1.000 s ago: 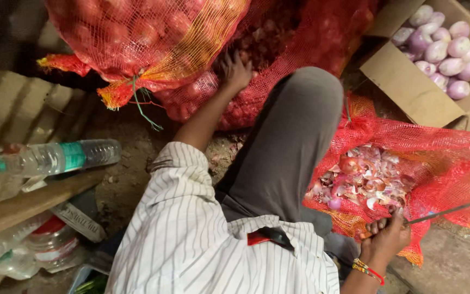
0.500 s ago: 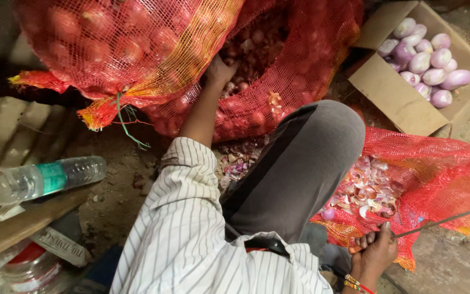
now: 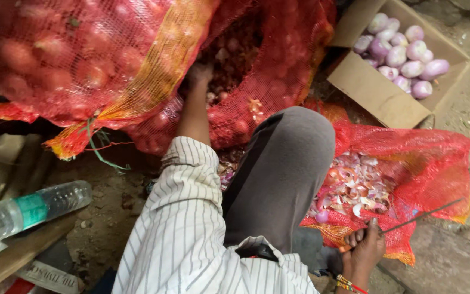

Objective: The person sits cross-legged and peels red onions one by one using a knife. They remove the outer skin and place the peeled onions into a nearby cardboard box while discarding the skins into a red mesh bag.

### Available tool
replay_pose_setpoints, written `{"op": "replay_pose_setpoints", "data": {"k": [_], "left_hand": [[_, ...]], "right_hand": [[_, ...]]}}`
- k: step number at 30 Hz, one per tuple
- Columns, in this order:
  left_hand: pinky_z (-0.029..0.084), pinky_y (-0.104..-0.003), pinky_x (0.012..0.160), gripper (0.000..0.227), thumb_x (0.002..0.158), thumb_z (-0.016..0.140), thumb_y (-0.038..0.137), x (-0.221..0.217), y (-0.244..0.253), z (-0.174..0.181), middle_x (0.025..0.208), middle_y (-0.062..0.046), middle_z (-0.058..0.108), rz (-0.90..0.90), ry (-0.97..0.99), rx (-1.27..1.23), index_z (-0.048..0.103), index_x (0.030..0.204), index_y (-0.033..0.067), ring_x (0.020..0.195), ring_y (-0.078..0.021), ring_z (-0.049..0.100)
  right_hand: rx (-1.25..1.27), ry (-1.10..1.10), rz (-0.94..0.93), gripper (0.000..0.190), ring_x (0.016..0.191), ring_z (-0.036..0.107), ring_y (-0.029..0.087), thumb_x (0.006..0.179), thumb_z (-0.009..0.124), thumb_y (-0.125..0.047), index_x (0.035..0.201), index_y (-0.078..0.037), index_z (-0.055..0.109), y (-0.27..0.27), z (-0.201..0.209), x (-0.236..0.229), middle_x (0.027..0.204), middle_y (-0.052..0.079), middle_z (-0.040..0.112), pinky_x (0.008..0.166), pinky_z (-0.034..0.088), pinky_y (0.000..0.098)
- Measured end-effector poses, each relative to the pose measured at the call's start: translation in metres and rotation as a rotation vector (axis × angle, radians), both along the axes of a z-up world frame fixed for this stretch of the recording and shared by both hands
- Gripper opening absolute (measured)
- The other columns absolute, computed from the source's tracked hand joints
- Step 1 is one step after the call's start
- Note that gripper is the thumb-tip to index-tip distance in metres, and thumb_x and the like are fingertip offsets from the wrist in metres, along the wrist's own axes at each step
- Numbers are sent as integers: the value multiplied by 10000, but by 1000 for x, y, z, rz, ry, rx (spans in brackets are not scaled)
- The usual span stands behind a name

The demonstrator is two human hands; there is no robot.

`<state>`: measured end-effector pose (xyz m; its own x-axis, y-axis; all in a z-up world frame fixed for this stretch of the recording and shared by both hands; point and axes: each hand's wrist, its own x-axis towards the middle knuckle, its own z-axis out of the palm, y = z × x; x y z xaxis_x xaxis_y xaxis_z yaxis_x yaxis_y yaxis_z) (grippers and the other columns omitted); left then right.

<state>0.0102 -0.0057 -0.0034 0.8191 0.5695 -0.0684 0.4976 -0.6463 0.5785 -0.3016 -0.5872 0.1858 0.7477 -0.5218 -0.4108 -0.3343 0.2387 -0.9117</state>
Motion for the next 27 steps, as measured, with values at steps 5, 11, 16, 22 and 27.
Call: {"op": "replay_pose_setpoints", "data": {"k": [5, 11, 16, 22, 27], "left_hand": [[305, -460, 1196, 1091, 820, 674, 770, -6, 12, -3, 1542, -315, 373, -21, -34, -6, 378, 1498, -32, 1446, -430, 373], [330, -461, 1176, 1059, 841, 635, 797, -32, 21, -4, 1514, -323, 417, -74, -68, -37, 444, 1475, -30, 1422, -432, 412], [410, -467, 1148, 962, 856, 580, 795, -43, 14, 21, 1471, -282, 524, 21, 216, -203, 532, 1427, 22, 1368, -402, 521], [460, -554, 1000, 763, 926, 589, 622, -88, -28, 44, 1302, -296, 623, 84, 51, -61, 510, 1476, 100, 1193, -470, 588], [537, -487, 948, 628, 854, 795, 370, -87, -35, 35, 1252, -243, 658, -7, -365, -279, 539, 1341, 67, 1153, -394, 652]], "right_hand": [[45, 5, -25, 286, 462, 330, 85, 1084, 633, -349, 896, -166, 518, 2, -2, -1, 598, -39, 369, 444, 286, 276], [114, -3, 3, 342, 463, 343, 89, 1086, 630, -364, 848, -181, 466, 7, -4, 4, 601, -46, 379, 437, 310, 286], [110, -37, 50, 255, 473, 322, 75, 1105, 626, -362, 939, -176, 572, 10, -1, 15, 617, -50, 375, 455, 296, 274], [146, -67, 112, 246, 446, 330, 80, 1082, 613, -371, 954, -162, 592, 13, 1, 20, 594, -47, 380, 429, 288, 272], [154, -47, 51, 262, 475, 350, 71, 1108, 622, -374, 948, -180, 545, 9, 0, 12, 614, -50, 396, 454, 297, 269]]}}
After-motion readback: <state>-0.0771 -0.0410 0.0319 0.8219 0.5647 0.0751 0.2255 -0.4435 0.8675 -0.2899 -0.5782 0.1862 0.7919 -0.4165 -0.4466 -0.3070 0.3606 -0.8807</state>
